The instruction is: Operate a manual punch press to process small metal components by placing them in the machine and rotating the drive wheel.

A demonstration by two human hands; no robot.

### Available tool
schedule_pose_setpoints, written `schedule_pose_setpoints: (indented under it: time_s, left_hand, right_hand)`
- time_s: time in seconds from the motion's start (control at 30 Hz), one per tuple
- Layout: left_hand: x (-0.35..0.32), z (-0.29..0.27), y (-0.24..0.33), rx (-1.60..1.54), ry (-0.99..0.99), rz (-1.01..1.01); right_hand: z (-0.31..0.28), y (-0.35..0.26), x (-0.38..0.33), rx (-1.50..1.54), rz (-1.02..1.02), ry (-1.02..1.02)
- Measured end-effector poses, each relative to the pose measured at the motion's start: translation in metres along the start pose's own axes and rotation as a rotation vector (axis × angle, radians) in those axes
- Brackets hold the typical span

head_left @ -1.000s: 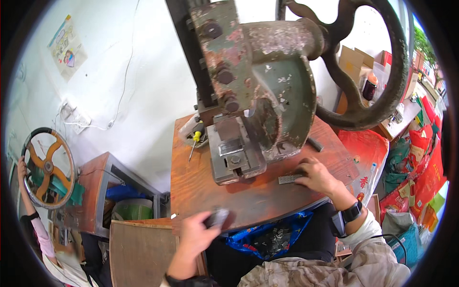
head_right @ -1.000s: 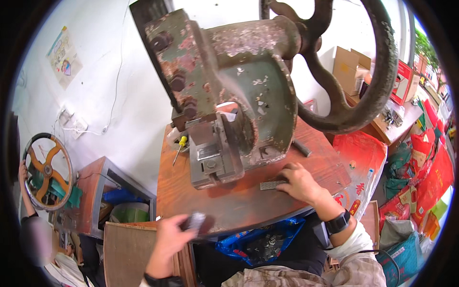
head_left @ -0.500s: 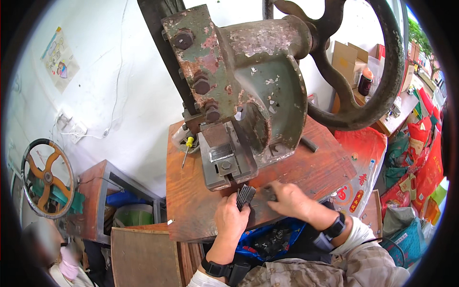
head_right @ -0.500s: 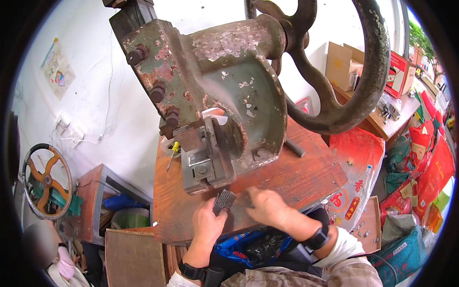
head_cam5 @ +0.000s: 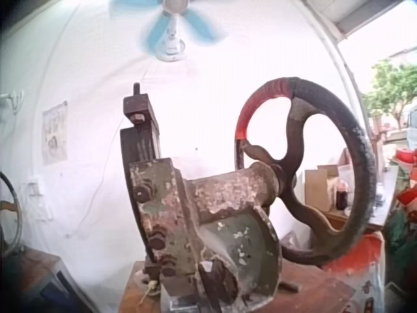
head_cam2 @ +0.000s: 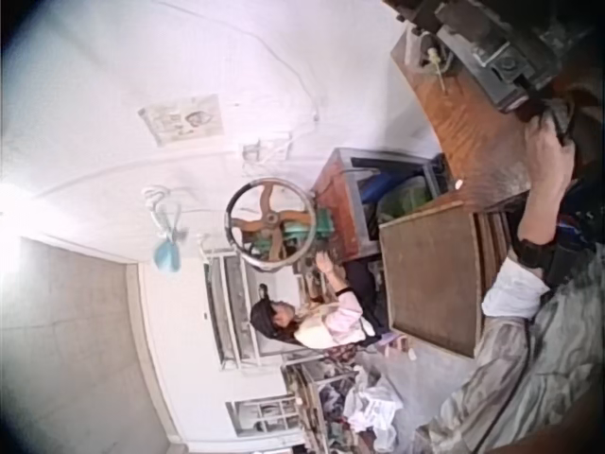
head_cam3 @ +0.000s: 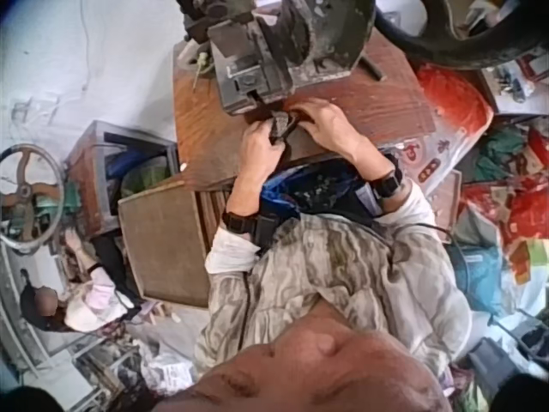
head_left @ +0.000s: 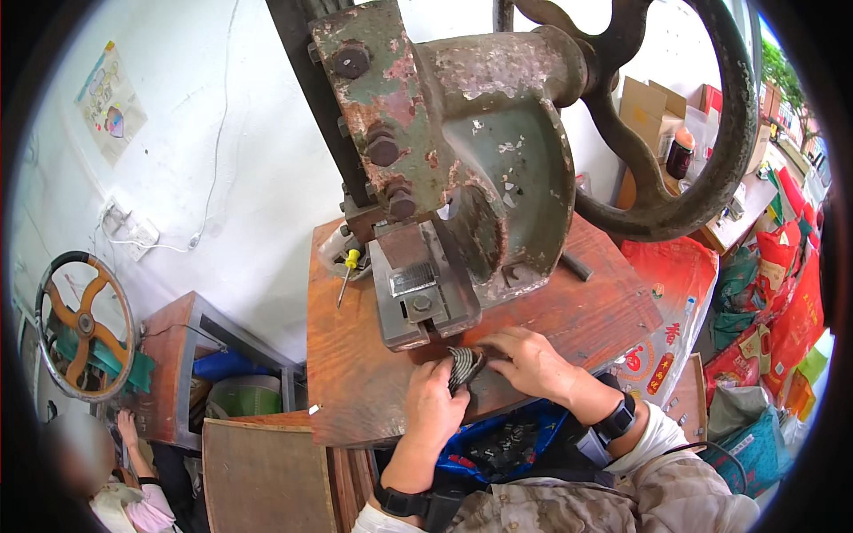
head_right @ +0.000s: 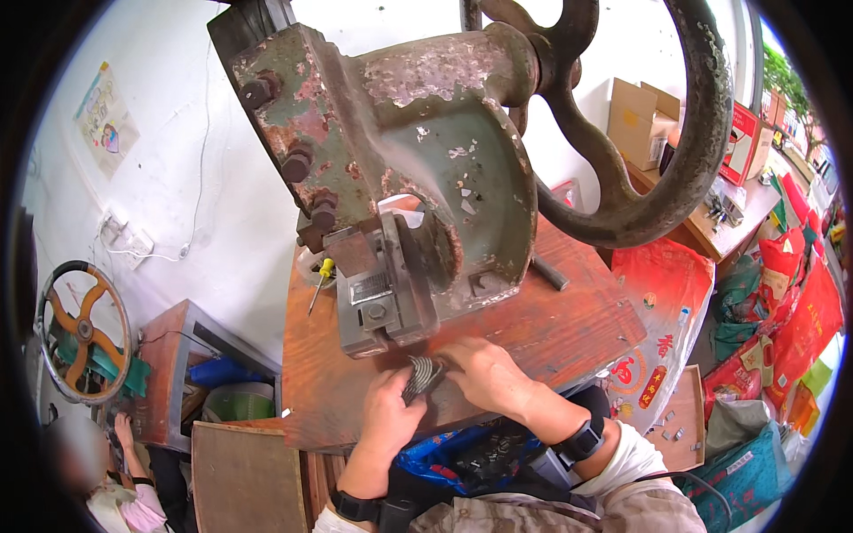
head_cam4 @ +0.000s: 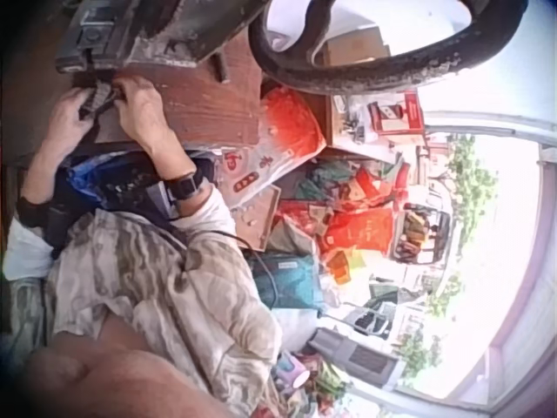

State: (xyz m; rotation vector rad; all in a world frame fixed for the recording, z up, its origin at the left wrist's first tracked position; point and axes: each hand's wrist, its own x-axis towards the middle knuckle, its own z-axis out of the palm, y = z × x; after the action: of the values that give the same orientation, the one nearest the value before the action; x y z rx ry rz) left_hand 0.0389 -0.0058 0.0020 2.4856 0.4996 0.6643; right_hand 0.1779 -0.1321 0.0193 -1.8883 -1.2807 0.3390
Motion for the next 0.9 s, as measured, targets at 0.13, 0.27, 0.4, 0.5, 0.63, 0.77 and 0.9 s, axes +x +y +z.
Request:
schedule_pose_setpoints:
  time_s: [0.13, 0.27, 0.4, 0.5, 0.63, 0.77, 0.9]
  left_hand:
    - [0.004, -0.013, -0.01, -0.129, -0.129, 0.183]
    - [-0.001, -0.006, -0.01, -0.17, -0.113, 0.105]
    - [-0.014, 0.001, -0.006, -0.094, 0.049, 0.152]
    - [-0.013, 0.004, -0.004, -0.097, 0.059, 0.159]
    - [-0.015, 0.002, -0.009, -0.122, 0.049, 0.17]
    - [-0.018, 0.001, -0.003, -0.112, 0.039, 0.094]
    - [-0.017, -0.005, -0.005, -0.04, -0.015, 0.12]
  right_hand:
    - [-0.004, -0.005, 0.005, -0.151, -0.431, -0.02]
    - [-0.001, 0.016, 0.014, -0.067, -0.363, -0.219]
    - [-0.005, 0.014, 0.005, -0.108, -0.329, -0.15]
    - [0.006, 0.01, -0.005, -0.517, -0.259, -0.049]
    - [0.016, 0.01, -0.001, -0.611, -0.214, -0.121]
    - [0.01, 0.015, 0.006, -0.327, -0.277, -0.099]
    - [0.018, 0.023, 0.01, -0.134, -0.352, -0.045]
